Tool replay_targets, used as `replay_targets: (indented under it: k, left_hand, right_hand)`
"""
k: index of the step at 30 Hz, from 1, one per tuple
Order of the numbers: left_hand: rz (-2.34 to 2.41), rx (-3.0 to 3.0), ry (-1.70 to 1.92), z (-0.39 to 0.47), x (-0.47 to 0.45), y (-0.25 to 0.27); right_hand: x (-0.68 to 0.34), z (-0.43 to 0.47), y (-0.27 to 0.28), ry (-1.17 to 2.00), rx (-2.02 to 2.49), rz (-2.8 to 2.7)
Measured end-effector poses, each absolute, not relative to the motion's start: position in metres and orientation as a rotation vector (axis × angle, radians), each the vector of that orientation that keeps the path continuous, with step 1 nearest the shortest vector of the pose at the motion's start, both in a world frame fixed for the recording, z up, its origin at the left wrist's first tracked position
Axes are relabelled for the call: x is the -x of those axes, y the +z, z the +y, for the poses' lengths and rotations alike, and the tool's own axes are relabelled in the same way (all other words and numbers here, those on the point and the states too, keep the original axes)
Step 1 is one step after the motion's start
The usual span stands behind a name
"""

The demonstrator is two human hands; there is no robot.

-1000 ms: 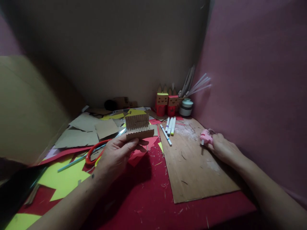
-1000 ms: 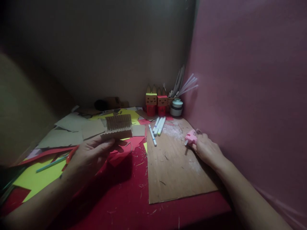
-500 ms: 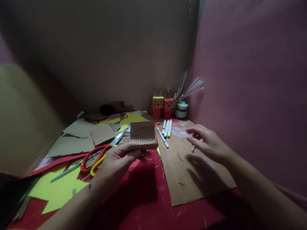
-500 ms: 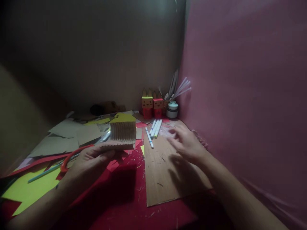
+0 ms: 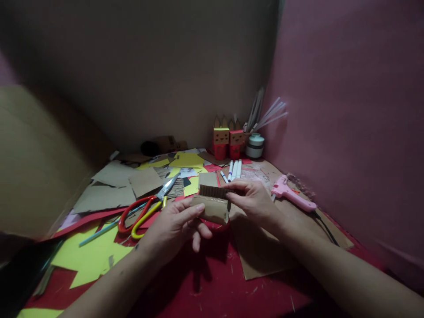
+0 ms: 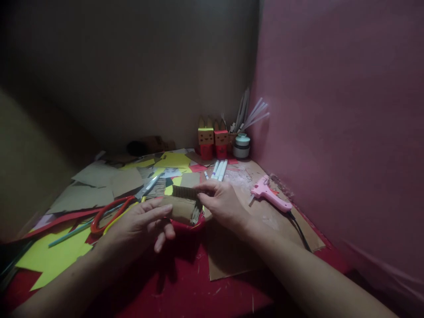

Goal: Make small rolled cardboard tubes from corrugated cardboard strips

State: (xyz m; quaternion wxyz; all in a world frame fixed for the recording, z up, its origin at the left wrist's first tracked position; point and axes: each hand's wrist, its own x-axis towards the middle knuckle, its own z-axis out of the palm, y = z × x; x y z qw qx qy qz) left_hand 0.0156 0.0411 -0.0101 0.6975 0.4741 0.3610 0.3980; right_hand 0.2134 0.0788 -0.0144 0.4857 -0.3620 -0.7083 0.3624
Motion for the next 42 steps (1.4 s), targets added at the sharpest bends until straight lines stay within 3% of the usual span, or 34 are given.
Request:
replay_targets:
  k: [4,11,25,42]
  left_hand:
    - [0.794,-1.018,0.854,0.042,-0.015,-0.009]
    - [0.831,-1.025,0.852,0.041,-0.013,-0.012]
    - [0.914,-1.006,0.83,0.041,-0.016,-0.005]
    - [0.929,-1.029,0.834,0.04,-0.016,-0.007]
  right_hand:
    - [-0.213,0.067,-0.016,0.532,0.773,-1.929]
    - [-0.215,0.066,-0.023,0.285,0.685,-2.064]
    - [-0.214,0.062,-0.022,0.585,0.697,-2.1]
    - [-0.214,0.064,-0.031,0.487,0.6,-2.116]
